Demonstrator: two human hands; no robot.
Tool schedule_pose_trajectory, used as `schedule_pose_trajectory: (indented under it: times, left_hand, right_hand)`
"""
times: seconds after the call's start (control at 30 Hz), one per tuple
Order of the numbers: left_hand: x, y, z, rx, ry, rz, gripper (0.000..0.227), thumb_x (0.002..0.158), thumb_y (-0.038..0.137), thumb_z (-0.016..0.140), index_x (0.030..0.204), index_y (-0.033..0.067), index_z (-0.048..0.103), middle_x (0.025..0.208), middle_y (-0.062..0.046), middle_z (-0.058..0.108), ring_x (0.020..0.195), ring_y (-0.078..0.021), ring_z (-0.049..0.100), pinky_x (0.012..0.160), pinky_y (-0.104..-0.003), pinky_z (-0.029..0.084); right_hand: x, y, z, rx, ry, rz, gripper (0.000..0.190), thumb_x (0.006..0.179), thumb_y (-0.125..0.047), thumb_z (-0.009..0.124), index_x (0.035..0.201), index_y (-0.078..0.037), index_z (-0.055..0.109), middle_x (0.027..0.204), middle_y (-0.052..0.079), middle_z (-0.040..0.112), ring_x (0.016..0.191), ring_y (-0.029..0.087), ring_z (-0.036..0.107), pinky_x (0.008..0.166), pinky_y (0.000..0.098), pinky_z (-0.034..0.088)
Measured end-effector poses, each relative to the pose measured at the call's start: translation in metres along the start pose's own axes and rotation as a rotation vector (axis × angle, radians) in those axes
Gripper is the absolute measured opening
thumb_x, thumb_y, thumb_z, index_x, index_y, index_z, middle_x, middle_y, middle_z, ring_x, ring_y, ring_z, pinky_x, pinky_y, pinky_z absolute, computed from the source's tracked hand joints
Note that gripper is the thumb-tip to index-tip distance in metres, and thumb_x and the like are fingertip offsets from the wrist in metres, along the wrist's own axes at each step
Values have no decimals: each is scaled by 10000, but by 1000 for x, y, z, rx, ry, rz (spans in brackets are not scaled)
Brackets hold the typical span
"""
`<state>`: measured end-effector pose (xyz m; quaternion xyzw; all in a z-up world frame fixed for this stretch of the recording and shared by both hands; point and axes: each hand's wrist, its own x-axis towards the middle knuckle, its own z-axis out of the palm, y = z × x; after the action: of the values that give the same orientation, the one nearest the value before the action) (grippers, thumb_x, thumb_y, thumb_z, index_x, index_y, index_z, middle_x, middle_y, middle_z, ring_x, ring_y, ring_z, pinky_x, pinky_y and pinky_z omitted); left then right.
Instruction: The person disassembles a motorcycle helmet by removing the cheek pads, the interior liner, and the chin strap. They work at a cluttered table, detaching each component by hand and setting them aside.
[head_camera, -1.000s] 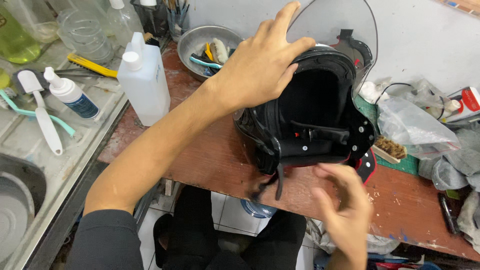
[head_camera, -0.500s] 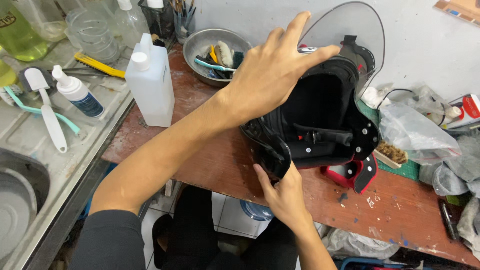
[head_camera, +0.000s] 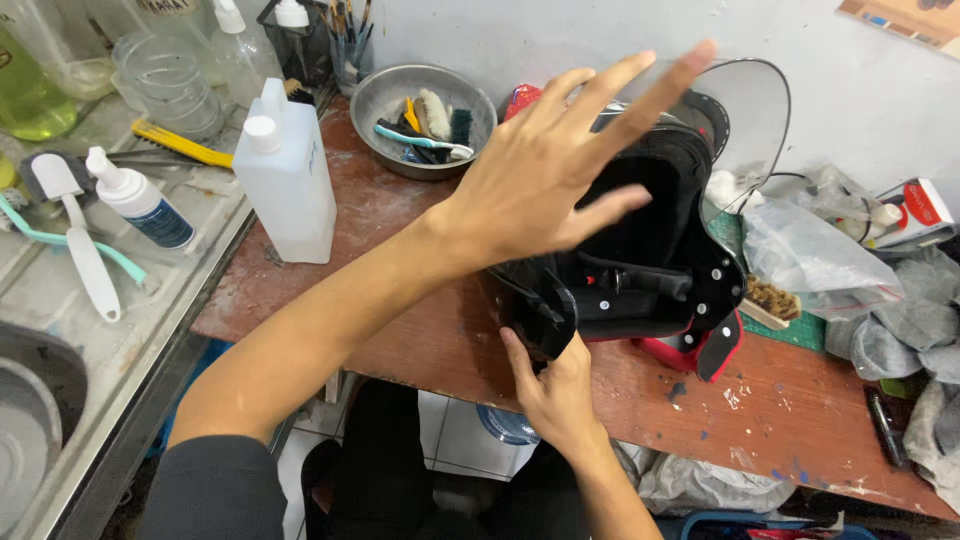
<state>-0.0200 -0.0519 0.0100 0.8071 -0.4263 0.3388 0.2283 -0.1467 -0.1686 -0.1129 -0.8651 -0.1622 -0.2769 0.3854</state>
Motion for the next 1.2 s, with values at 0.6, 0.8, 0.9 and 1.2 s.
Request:
schedule_pose_trajectory:
  times: [0.6,0.8,0.9,1.2]
  left_hand:
    - [-87,-74,124,-1814,197,-1273,671,847,552,395,1250,47,575,1233,-128,628,1121,-236,597,985,-354,451]
    - [-90,-69,125,-1962,166,-1210,603,898,485,416,1275,38,563,1232,-136,616,1112,-240,596,969,-341,466]
    - [-75,-47,105,-2083,213,-1163,663,854,505,426,1368,89,469,1332,-146,540,1230,-293,507,1087,-440,359]
    - [-63,-31,75,-1808,217,-1123,799,882,628,425,1477,113,288,1531,-119,252,1406,-294,245,1173,-441,196]
  right_hand:
    - [-37,89,-20,832,811,169,251,1012,-237,451,837,-79,536,893,57,609,859,113,570,841,240,461]
    - [-1,72,-36,902,1014,350,421,947,-349,492,1195,-18,571,1097,122,630,957,205,617,876,297,525]
    - [12,72,-46,848,989,447,359,972,-363,450,969,-40,607,822,121,653,771,186,637,794,272,530]
    - [53,77,-47,316,983,409,212,1027,-330,439,1066,-145,535,1012,-4,541,933,82,452,929,223,372]
